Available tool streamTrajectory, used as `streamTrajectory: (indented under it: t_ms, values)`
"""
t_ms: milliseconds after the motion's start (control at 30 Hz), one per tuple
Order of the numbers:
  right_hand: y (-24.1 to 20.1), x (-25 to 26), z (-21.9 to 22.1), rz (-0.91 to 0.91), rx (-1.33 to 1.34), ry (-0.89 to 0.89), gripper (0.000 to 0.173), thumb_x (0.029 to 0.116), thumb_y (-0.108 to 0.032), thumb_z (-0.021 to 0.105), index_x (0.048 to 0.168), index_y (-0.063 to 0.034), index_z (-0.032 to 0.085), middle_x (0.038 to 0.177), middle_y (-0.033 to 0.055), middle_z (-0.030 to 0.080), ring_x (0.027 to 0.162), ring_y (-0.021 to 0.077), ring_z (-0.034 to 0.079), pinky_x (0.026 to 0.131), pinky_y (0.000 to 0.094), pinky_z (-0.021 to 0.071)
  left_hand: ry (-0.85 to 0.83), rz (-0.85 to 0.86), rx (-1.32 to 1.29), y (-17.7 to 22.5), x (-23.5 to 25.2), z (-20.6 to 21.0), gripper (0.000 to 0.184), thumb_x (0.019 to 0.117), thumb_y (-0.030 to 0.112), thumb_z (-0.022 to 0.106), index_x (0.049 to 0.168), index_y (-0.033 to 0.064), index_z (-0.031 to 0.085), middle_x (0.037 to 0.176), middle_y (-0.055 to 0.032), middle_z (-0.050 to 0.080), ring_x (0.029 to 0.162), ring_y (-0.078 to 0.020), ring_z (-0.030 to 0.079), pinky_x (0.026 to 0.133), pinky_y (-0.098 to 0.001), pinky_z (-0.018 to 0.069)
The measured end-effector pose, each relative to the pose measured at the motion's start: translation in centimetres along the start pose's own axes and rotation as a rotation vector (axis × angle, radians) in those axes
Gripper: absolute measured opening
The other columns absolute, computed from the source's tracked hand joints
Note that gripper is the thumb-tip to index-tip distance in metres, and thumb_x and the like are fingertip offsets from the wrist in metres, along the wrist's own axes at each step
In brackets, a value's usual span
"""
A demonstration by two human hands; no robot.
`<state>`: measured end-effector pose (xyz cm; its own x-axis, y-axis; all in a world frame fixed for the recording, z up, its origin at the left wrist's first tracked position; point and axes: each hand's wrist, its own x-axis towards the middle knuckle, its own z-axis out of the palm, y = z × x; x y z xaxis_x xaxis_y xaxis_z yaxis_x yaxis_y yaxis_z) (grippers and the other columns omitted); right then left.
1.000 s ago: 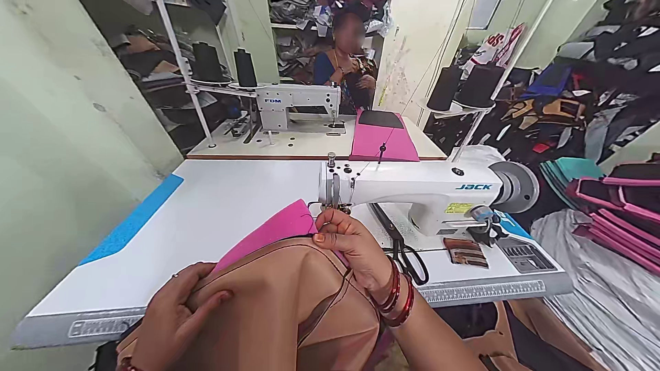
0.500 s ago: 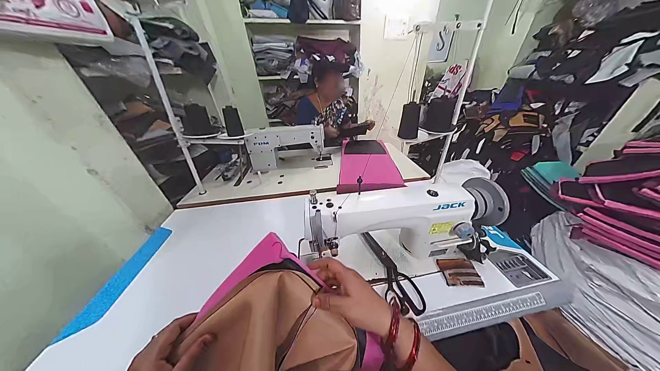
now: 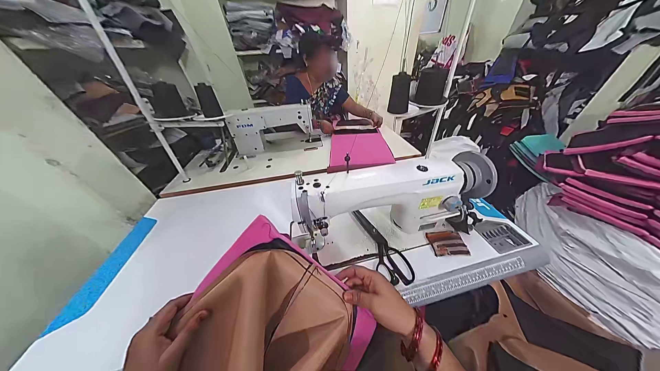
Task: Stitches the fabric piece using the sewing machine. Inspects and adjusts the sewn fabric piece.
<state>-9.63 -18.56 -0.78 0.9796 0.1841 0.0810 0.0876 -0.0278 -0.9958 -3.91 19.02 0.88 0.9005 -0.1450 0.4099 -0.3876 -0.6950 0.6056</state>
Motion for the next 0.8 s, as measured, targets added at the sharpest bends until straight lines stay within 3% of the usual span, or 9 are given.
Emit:
streamTrajectory:
  t_ms: [167,233,467,667,733,800]
  values:
    - [1.4,0.2,0.3,0.002,0.387,-0.103,0.027,0.0910,0.001,0.059,0.117,-0.0056,0.064,0.090,-0.0075,0.073,0.083,0.0005,0.068,0.079,0.0215,0.0562,0.063,-0.009,-0.037,-0.8,-0.2,0.4,0.071,0.0927,0.054,0.058,0.113,-0.0138,0.063,0.091,-0.0148,0.069,0.079,-0.0008,0.059,0.075,-0.0218,0.0500]
    - [1.6,0.3,0.4,-0.010,0.422,-0.132,0.028,0.0913,0.001,0.060,0.118,-0.0055,0.064,0.092,-0.0067,0.073,0.085,0.0011,0.068,0.081,0.0220,0.0565,0.083,-0.027,-0.076,-1.0,-0.2,0.5,0.069,0.0908,0.052,0.060,0.112,-0.0128,0.063,0.090,-0.0090,0.069,0.078,0.0086,0.057,0.074,-0.0130,0.0478]
    - [2.1,0.1,0.4,-0.066,0.433,-0.202,0.039,0.0904,0.001,0.064,0.129,-0.0028,0.058,0.100,-0.0055,0.072,0.090,0.0030,0.068,0.086,0.0240,0.0567,0.107,-0.092,-0.135,-1.5,-0.5,1.0,0.062,0.0895,0.046,0.061,0.111,-0.0123,0.062,0.088,-0.0049,0.068,0.075,0.0118,0.055,0.072,-0.0098,0.0468]
    - [3.1,0.0,0.6,-0.044,0.520,-0.169,0.048,0.0865,0.003,0.060,0.134,-0.0028,0.054,0.102,-0.0039,0.073,0.091,0.0049,0.069,0.085,0.0252,0.0569,0.118,-0.097,-0.138,-1.6,-0.3,1.3,0.070,0.0878,0.056,0.062,0.110,-0.0107,0.064,0.087,-0.0026,0.068,0.075,0.0133,0.055,0.071,-0.0086,0.0462]
    - [3.6,-0.1,0.9,-0.011,0.600,-0.120,0.050,0.0869,-0.001,0.059,0.136,-0.0030,0.053,0.104,-0.0005,0.073,0.091,0.0072,0.070,0.085,0.0264,0.0575,0.121,-0.124,-0.138,-1.5,-0.3,1.1,0.069,0.0858,0.055,0.064,0.108,-0.0099,0.064,0.085,0.0000,0.067,0.073,0.0143,0.054,0.069,-0.0081,0.0456]
    - [4.3,-0.3,1.7,0.023,0.732,-0.037,0.044,0.0929,-0.013,0.057,0.137,-0.0044,0.056,0.108,0.0032,0.075,0.096,0.0102,0.072,0.087,0.0280,0.0585,0.118,-0.145,-0.159,-1.0,-0.4,0.2,0.059,0.0844,0.043,0.066,0.108,-0.0107,0.062,0.086,0.0012,0.066,0.074,0.0145,0.054,0.071,-0.0081,0.0463]
